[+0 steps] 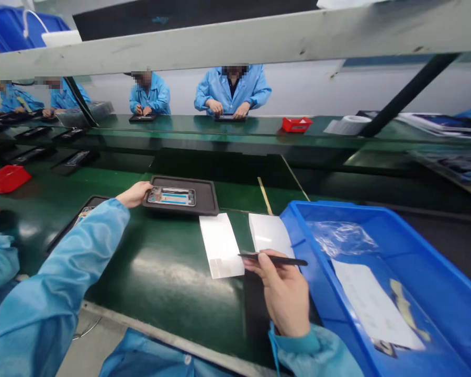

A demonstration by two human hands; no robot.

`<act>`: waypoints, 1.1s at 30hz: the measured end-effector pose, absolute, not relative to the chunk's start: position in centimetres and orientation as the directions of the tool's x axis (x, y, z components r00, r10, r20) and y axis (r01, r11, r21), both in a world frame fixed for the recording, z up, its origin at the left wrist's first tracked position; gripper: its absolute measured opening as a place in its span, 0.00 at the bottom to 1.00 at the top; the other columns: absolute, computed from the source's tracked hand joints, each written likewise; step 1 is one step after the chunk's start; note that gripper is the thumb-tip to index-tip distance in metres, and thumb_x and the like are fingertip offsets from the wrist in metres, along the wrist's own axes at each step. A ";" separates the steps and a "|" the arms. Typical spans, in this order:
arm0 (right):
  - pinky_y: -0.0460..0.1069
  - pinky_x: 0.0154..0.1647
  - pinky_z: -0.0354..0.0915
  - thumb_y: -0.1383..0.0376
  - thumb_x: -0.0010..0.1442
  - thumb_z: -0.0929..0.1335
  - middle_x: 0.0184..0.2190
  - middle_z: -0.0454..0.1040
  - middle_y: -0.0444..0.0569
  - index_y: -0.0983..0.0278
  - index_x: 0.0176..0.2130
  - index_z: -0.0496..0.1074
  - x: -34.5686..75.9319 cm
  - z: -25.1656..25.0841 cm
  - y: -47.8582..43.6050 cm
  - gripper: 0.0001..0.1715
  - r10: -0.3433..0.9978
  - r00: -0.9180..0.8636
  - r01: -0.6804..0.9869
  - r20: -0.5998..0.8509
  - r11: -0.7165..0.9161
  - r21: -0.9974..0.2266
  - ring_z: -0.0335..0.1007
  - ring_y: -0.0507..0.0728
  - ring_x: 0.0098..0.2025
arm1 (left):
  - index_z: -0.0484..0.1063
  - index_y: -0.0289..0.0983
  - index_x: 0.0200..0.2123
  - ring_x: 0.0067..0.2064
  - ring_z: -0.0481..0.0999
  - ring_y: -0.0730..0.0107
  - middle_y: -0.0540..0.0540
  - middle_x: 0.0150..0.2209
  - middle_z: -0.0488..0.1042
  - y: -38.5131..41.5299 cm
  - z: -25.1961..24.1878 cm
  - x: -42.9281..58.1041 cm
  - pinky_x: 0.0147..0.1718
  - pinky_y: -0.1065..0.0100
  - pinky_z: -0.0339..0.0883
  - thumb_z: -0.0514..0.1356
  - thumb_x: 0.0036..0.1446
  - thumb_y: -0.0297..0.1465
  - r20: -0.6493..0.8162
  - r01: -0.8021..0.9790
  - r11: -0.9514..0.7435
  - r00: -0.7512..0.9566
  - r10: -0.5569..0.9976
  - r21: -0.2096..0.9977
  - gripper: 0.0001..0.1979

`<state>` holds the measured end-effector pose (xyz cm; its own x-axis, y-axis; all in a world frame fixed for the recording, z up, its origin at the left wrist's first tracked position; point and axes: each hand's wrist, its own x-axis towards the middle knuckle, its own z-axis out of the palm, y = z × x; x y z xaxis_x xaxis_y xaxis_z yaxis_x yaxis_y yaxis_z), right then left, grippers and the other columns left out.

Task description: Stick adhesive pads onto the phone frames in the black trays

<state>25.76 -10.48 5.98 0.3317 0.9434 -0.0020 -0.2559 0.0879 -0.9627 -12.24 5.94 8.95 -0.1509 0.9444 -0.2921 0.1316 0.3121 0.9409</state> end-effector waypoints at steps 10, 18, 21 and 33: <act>0.65 0.34 0.72 0.46 0.30 0.82 0.22 0.77 0.58 0.58 0.27 0.76 29.1 5.2 -12.7 0.29 0.908 0.389 -0.061 -0.156 -0.144 -0.988 0.77 0.68 0.25 | 0.81 0.34 0.39 0.39 0.80 0.60 0.43 0.40 0.82 2.8 13.1 -12.0 0.39 0.67 0.72 0.69 0.48 0.31 -0.479 0.355 0.351 0.390 0.787 0.866 0.14; 0.66 0.34 0.69 0.40 0.33 0.77 0.28 0.79 0.58 0.53 0.25 0.77 30.8 4.4 -15.0 0.26 0.890 0.457 0.437 0.000 -0.224 -0.871 0.77 0.72 0.33 | 0.83 0.41 0.40 0.38 0.80 0.64 0.53 0.37 0.83 2.6 13.1 -7.7 0.36 0.74 0.69 0.70 0.42 0.29 -0.522 0.633 0.092 0.539 0.661 0.769 0.17; 0.65 0.34 0.68 0.38 0.37 0.75 0.29 0.79 0.57 0.52 0.25 0.77 31.8 3.5 -15.8 0.24 0.878 0.473 0.538 0.074 -0.222 -0.813 0.77 0.73 0.35 | 0.82 0.42 0.42 0.36 0.79 0.67 0.52 0.37 0.83 2.8 12.4 -7.2 0.34 0.75 0.67 0.68 0.46 0.28 -0.535 0.693 0.015 0.542 0.648 0.721 0.16; 0.58 0.46 0.71 0.52 0.54 0.74 0.34 0.80 0.50 0.61 0.35 0.77 28.0 2.2 -18.2 0.16 0.949 0.309 0.350 0.055 -0.060 -0.935 0.77 0.61 0.38 | 0.77 0.44 0.51 0.51 0.76 0.63 0.50 0.49 0.78 4.0 9.8 -8.6 0.50 0.71 0.65 0.60 0.55 0.32 -0.505 0.861 -0.288 0.484 0.714 0.419 0.19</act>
